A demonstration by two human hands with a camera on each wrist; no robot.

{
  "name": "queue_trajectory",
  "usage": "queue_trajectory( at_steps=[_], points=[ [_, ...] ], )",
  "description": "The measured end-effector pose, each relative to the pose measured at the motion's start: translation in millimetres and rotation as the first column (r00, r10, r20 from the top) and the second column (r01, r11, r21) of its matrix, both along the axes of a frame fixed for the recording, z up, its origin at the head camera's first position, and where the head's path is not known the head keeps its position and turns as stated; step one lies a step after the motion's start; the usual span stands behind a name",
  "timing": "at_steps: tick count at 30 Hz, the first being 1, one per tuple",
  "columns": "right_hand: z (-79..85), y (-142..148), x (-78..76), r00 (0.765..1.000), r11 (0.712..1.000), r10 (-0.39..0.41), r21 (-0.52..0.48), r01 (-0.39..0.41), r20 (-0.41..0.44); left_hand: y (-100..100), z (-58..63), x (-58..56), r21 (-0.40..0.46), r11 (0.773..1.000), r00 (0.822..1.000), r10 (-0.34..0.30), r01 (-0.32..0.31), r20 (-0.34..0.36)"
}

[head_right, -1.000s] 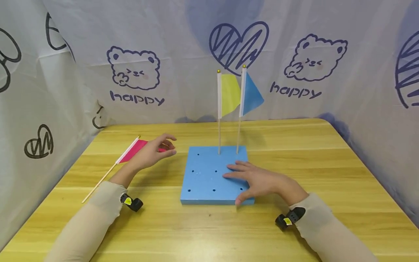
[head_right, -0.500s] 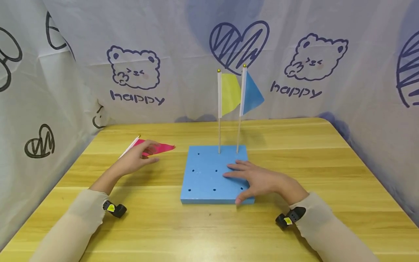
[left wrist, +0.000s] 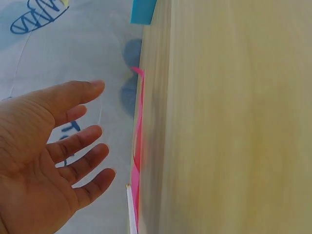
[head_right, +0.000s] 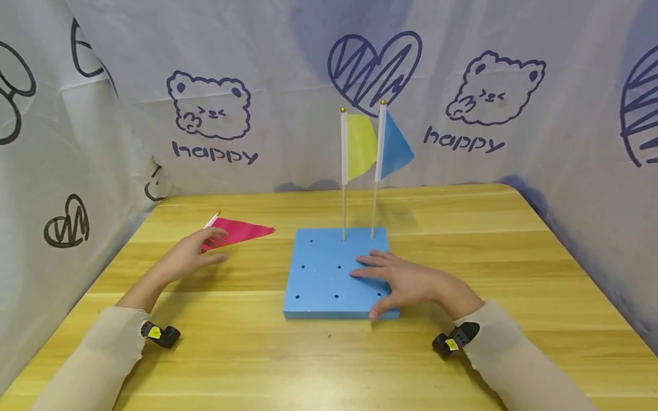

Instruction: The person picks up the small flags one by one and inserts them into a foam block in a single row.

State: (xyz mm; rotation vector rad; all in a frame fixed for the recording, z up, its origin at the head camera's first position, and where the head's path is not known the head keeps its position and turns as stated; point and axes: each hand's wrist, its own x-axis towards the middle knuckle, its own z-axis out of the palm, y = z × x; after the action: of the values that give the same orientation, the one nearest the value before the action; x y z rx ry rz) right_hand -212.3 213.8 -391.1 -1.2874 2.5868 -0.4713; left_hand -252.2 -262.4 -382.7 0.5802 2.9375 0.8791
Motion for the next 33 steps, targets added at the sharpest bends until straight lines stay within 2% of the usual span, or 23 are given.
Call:
queue_trajectory(
  at_steps=[5,12,17,24,30,33],
  points=[
    [-0.1,-1.3,-0.3,1.0,1.0,-0.003,-0.001,0.003,-0.007,-15.6,0.2,2.7,-0.008,1.0,1.0,0.002,-0.002,0.014],
    [-1.0,-2.9,-1.5,1.0,1.0,-0.001,0.002,0.001,-0.011,-36.3,1.5,7.9,-0.036,0.998,0.998,0.057,-0.056,0.031],
    [-1.6,-4.0,-1.6,1.0,1.0,0.009,-0.006,-0.009,-0.015,-50.1,-0.7,11.0,-0.048,0.998,0.998,0.047,-0.045,0.048],
    [-2.0,-3.9,-1.1,1.0,1.0,0.004,-0.003,-0.004,-0.015,-69.1,-5.9,12.7,-0.012,0.999,0.991,0.05,-0.049,0.128],
    [-1.8,-0.8,-1.5,1.0,1.0,-0.001,-0.005,0.001,-0.009,-80.5,-9.9,10.0,0.036,0.999,0.99,0.0,-0.005,0.139],
    [-1.3,-1.6,-1.1,1.0,1.0,-0.007,-0.005,0.007,-0.001,-86.4,-9.6,12.2,0.029,1.0,0.991,-0.007,0.003,0.135]
  ],
)
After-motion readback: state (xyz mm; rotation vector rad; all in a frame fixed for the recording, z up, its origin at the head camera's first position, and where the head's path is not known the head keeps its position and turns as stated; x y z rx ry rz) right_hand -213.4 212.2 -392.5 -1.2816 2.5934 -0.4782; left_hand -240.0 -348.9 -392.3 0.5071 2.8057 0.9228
